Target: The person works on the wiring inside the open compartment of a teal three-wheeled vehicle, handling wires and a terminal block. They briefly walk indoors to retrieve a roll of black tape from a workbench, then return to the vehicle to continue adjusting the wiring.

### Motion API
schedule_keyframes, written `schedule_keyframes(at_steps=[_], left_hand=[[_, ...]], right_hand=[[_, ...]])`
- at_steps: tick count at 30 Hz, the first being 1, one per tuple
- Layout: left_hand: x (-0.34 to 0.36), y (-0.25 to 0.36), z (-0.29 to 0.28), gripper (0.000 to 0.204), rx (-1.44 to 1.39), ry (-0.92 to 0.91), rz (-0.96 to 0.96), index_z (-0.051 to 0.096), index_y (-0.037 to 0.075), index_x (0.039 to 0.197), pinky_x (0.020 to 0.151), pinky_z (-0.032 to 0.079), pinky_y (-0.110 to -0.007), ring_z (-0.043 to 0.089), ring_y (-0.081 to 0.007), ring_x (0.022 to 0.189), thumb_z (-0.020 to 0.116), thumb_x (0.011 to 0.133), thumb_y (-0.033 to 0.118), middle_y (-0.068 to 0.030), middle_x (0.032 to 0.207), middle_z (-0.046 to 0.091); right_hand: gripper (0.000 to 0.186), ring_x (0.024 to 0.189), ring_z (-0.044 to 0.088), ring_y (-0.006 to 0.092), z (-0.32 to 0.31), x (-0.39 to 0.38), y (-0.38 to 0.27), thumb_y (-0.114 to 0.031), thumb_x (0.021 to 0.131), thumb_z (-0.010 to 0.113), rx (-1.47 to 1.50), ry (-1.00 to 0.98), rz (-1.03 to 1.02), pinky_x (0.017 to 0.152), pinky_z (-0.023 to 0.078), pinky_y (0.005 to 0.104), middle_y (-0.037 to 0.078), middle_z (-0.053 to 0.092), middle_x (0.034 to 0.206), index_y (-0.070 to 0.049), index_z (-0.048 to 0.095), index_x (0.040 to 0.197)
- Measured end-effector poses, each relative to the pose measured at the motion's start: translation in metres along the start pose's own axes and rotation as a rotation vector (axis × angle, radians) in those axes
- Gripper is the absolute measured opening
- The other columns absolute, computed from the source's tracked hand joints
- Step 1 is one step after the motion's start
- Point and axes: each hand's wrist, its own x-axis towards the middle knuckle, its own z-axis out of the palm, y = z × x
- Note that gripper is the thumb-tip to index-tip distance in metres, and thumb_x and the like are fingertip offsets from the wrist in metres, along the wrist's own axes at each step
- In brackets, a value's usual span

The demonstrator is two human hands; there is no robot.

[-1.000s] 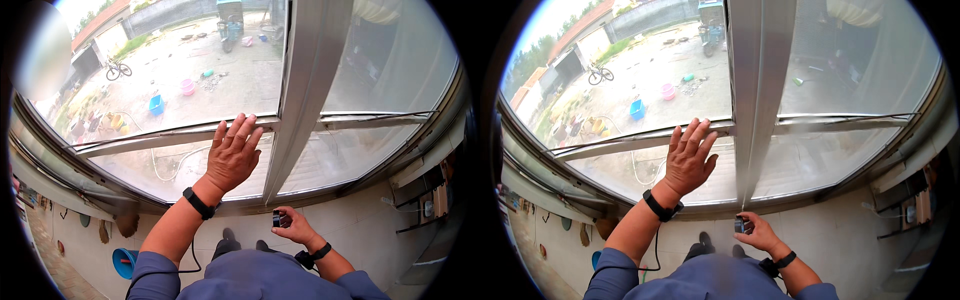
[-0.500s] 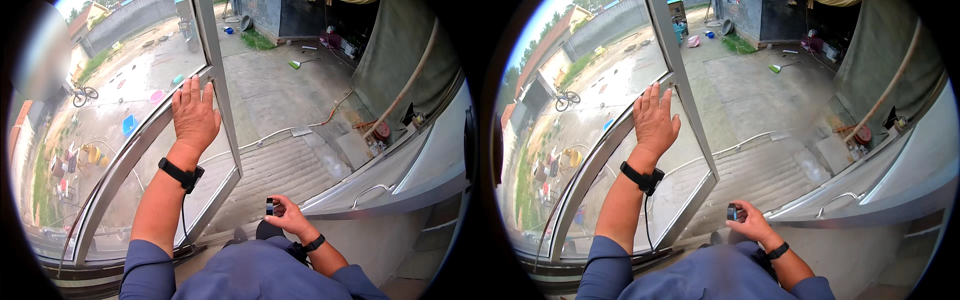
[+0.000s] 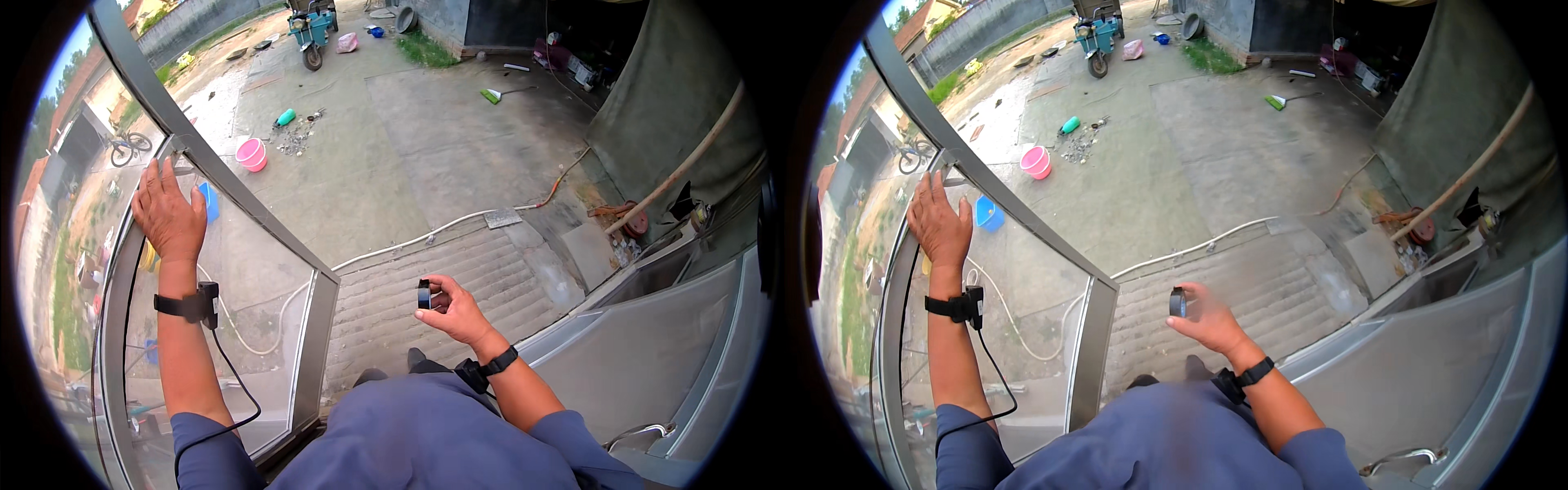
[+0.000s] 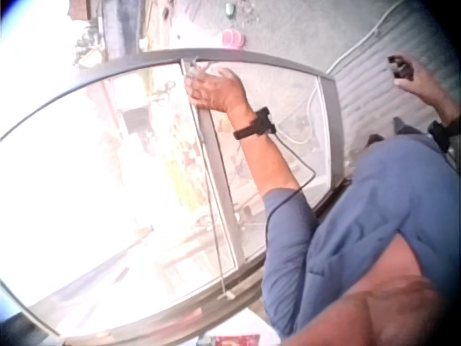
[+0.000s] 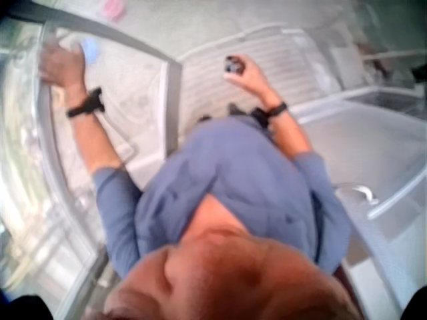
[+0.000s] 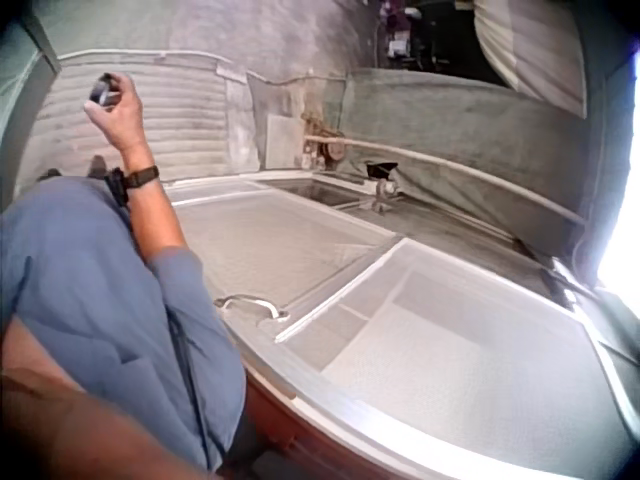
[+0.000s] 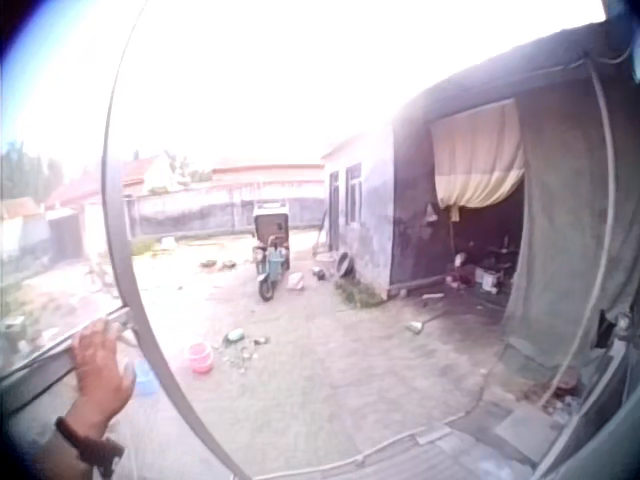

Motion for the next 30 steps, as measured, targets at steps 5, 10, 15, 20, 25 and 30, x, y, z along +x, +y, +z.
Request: schedule_keyframes(at_steps=[5,10,15,20,25,30], left_hand=[[0.008,-0.042,0.049,0.062,0.166,0.093,-0.047,0.049,0.012,0.145,0.115,0.029,-0.044,0.043,-0.0245,0.138,0.066,0.088,0.031,-0.008,0.149,0.049],[0.008,-0.085,0.093,0.056,0.292,0.226,-0.074,0.052,0.015,0.144,0.109,0.036,-0.042,0.054,-0.0239,0.127,0.065,0.092,0.033,-0.0043,0.143,0.055],[0.022,-0.133,0.12,0.048,0.451,0.323,-0.098,0.056,0.016,0.14,0.103,0.042,-0.041,0.059,-0.0239,0.121,0.063,0.096,0.033,-0.0039,0.135,0.062],[0.011,-0.084,0.171,0.049,0.138,0.303,-0.148,0.054,0.009,0.141,0.108,0.04,-0.043,0.052,-0.0287,0.133,0.065,0.095,0.022,-0.0104,0.142,0.057],[-0.069,0.057,0.301,0.05,-0.245,-0.355,0.008,0.054,0.004,0.133,0.119,0.026,-0.054,0.041,-0.0337,0.142,0.067,0.086,0.01,-0.014,0.141,0.053],[-0.159,0.116,0.378,0.04,-0.313,-0.732,-0.027,0.063,0.003,0.117,0.118,0.028,-0.055,0.048,-0.0352,0.132,0.07,0.078,0.011,-0.0134,0.126,0.06]], right_hand=[[0.063,0.091,0.067,0.0135,-0.035,0.072,0.046,-0.016,0.08,0.082,-0.044,0.064,0.046,0.08,0.056,0.0314,0.009,0.063,0.117,-0.007,0.053,0.135],[0.063,0.091,0.067,0.0139,-0.058,0.133,0.095,-0.015,0.08,0.081,-0.087,0.125,0.126,0.077,0.056,0.0312,0.01,0.065,0.114,-0.005,0.053,0.135],[0.069,0.088,0.067,0.0166,-0.071,0.195,0.153,-0.021,0.078,0.084,0.03,0.203,0.245,0.073,0.056,0.0306,0.014,0.065,0.111,-0.002,0.054,0.137],[0.068,0.087,0.067,0.0165,-0.083,0.267,0.166,-0.015,0.081,0.082,0.078,0.214,0.303,0.069,0.057,0.029,0.015,0.063,0.113,0.001,0.049,0.137],[0.067,0.089,0.067,0.0158,-0.084,0.354,0.192,-0.014,0.08,0.082,0.087,0.135,0.386,0.071,0.057,0.0291,0.014,0.064,0.112,0.0,0.05,0.137],[0.066,0.088,0.066,0.0142,-0.114,0.46,0.221,-0.013,0.08,0.083,0.043,0.086,0.305,0.074,0.057,0.0289,0.012,0.065,0.112,-0.001,0.051,0.136]])
